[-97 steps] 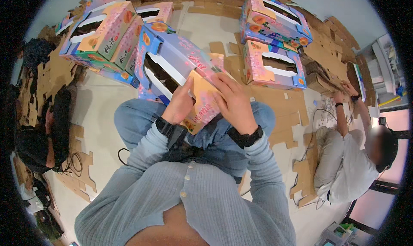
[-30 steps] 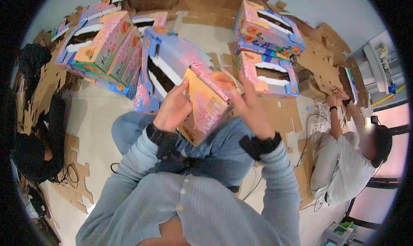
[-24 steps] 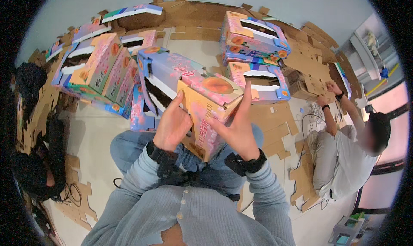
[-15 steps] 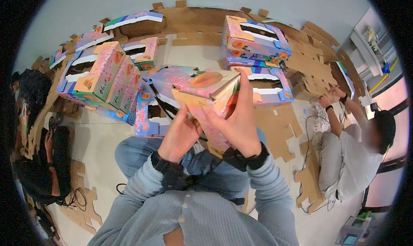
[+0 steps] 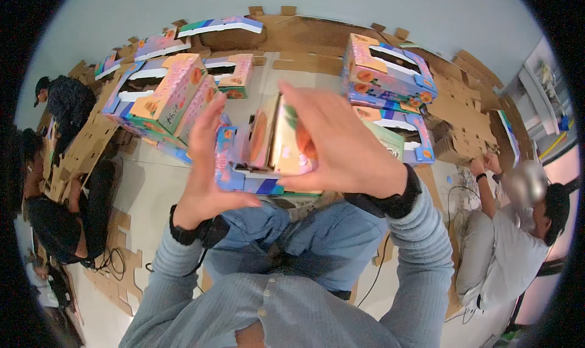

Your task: Assembling and stacking cardboard fruit boxes while sitting on the floor.

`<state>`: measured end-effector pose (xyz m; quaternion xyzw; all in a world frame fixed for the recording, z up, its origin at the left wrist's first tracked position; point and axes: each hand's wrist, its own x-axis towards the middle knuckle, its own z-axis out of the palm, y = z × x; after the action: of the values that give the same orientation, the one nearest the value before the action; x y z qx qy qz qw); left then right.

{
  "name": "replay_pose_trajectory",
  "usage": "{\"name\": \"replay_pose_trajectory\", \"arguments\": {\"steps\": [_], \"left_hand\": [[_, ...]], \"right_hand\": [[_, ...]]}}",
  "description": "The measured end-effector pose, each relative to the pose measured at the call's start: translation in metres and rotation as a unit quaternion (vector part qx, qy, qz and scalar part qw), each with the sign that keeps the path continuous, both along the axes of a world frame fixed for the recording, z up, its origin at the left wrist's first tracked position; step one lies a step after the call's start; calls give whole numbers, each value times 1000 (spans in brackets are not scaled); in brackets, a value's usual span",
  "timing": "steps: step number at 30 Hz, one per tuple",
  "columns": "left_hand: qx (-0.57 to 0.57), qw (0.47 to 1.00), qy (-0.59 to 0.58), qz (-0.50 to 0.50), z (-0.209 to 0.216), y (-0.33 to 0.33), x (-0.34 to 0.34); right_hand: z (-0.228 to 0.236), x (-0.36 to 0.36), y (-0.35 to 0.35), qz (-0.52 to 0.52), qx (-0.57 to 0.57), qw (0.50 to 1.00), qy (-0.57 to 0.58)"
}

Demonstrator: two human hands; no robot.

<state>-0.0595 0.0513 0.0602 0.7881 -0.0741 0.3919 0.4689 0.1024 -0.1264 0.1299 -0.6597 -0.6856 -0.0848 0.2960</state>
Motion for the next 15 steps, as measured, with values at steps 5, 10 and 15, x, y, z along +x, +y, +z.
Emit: {"name": "replay_pose_trajectory", "arguments": {"steps": [5,10,15], "left_hand": [[137,981,138,-20,-1,7,20],[51,998,43,-3,-16,33,10],[-129,991,31,4,-21,34,-5]], "right_hand": [[-8,-2,18,49,-62,996,39],[-24,28,-25,-98,73,987,101],[-89,22,-28,-188,235,801,518]]}}
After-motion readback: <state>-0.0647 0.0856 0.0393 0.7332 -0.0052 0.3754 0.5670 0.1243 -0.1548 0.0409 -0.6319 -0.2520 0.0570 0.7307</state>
